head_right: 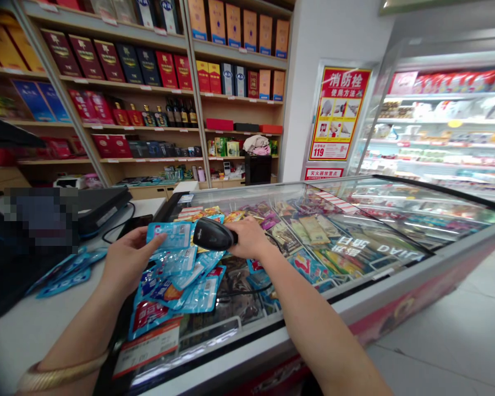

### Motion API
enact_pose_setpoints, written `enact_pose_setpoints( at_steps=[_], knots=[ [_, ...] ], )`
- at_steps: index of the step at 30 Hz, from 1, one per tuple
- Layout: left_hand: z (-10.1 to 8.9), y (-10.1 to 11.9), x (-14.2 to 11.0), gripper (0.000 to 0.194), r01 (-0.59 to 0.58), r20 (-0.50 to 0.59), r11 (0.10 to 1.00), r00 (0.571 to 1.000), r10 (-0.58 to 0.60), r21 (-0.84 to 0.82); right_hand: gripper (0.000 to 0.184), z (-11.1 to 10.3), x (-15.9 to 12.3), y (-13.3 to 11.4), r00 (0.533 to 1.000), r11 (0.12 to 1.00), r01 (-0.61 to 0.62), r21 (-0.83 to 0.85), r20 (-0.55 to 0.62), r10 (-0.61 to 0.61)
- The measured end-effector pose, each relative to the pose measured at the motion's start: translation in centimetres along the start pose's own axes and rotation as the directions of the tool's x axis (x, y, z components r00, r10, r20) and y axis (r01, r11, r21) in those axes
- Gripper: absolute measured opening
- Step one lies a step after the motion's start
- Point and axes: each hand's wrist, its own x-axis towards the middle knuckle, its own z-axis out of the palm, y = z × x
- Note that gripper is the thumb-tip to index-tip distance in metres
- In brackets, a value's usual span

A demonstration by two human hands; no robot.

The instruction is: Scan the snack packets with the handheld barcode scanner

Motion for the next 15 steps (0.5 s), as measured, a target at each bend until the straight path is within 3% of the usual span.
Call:
enact_pose_setpoints(
  at_steps=[15],
  knots=[
    [0.1, -0.19, -0.05, 0.051, 0.008, 0.006, 1.0, 1.0, -0.008, 0.011, 0.01, -0.16, 0.13, -0.12, 0.999, 1.0, 0.013, 0.016, 0.032, -0.013]
  ],
)
